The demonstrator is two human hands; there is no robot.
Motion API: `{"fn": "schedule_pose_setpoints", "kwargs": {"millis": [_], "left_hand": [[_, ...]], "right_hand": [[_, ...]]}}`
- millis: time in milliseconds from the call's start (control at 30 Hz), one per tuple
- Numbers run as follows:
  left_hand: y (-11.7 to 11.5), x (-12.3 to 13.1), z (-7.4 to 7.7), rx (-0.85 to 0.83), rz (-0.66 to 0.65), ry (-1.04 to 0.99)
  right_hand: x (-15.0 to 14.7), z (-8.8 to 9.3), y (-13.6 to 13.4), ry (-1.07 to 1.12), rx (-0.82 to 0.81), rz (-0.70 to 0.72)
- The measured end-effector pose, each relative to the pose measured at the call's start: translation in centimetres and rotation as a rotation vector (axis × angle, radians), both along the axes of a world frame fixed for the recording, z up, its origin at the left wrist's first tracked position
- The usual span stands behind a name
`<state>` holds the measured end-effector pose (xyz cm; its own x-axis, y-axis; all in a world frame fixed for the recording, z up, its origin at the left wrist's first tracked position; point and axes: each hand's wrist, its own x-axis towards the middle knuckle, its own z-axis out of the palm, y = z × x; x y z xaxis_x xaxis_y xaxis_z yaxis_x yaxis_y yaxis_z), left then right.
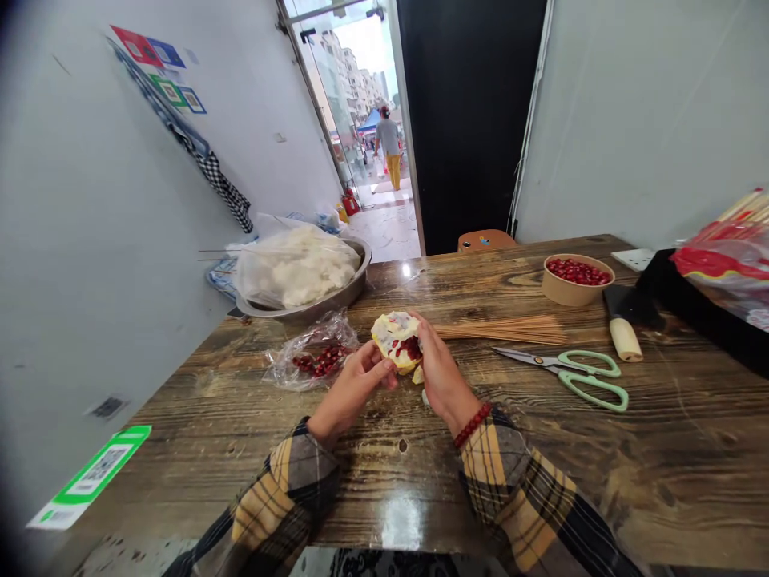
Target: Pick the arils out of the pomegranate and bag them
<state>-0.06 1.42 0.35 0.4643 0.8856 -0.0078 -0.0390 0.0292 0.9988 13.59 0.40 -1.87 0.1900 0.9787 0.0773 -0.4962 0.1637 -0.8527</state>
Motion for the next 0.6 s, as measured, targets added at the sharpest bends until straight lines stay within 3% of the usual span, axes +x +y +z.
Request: {"fn": "schedule_pose_setpoints", "kwargs": {"millis": [167, 433, 600], "left_hand": [[-0.51, -0.21, 0.08, -0.086, -0.054, -0.12], [-0.73, -0.62, 0.22, -0.093, 0.054, -0.212], [-0.75, -0.87, 0.12, -0.098, 0.013, -0.24]], "right_hand": [[-0.15, -0.27, -0.3, -0.095, -0.023, -0.013], [0.45, 0.41, -0.78, -0.177, -0.078, 0.069], [0.83, 0.38, -0.89, -0.234, -0.123, 0.096]]}}
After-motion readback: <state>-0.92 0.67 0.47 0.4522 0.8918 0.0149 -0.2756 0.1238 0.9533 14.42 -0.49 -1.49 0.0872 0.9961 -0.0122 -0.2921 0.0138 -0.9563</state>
